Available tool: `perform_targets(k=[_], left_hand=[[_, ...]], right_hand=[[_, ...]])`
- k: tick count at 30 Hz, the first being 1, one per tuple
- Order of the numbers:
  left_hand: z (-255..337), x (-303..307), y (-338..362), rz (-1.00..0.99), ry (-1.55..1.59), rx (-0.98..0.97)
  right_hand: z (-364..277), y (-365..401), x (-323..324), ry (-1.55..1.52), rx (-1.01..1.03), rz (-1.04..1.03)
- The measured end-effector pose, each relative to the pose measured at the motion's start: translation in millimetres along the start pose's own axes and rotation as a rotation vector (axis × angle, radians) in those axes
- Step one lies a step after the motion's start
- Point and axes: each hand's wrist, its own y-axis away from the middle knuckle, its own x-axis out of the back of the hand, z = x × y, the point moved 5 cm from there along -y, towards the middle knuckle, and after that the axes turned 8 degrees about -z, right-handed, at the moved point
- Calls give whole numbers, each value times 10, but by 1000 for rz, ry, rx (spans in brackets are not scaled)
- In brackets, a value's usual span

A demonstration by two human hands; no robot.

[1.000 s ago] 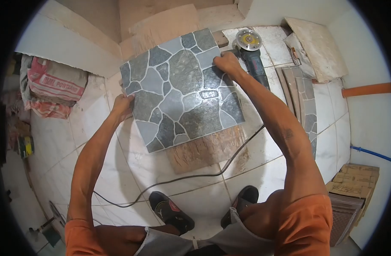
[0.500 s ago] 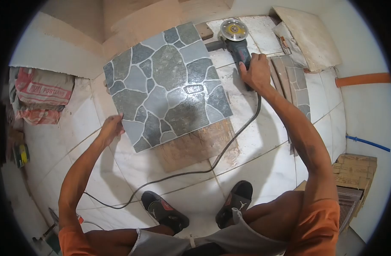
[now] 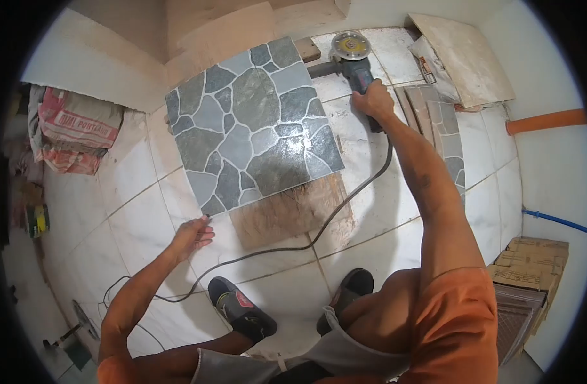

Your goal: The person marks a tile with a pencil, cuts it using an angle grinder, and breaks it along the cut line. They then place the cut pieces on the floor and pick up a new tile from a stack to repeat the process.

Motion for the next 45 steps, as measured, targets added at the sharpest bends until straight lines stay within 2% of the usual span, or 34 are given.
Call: perform_targets(k=[5, 8, 10, 11, 14, 17, 20, 23, 27, 30, 33, 34, 37, 40, 45], left_hand=[[-130, -475, 84, -7, -118, -91], [-20, -848, 74, 21, -118, -76], [-66, -910, -126, 15, -92, -90], [-127, -878, -311, 90, -124, -156], [-250, -946, -378, 298, -296, -374], [-190, -1061, -250, 515, -573, -469], [-208, -1099, -242, 477, -563, -440], [-230, -1204, -252, 488, -586, -474], [-132, -1262, -230, 468, -612, -423], [-19, -1156, -243, 422, -817, -439], [378, -1223, 30, 311, -1233, -395], [491, -1302, 144, 309, -1325, -552], [701, -1446, 107, 468, -1348, -911], [749, -1625, 0, 512, -1482, -1108], [807, -1631, -161, 491, -1636, -1111]], right_hand=[[334, -74, 263, -30, -93, -15], [618, -21, 330, -93, -109, -32], [779, 42, 403, -105, -46, 57], [822, 45, 447, -109, -11, 105], [850, 197, 574, -301, -13, -56], [938, 170, 626, -357, -50, 9], [842, 418, 742, -445, -30, 75], [679, 640, 809, -599, -91, 2], [440, 898, 911, -698, -89, -24], [349, 987, 898, -749, -61, -35], [233, 1109, 954, -696, -36, -35], [201, 1171, 960, -694, -42, -50], [91, 1336, 969, -681, -42, -58], [6, 1474, 988, -665, -19, -66], [-15, 1747, 971, -663, -7, -133]])
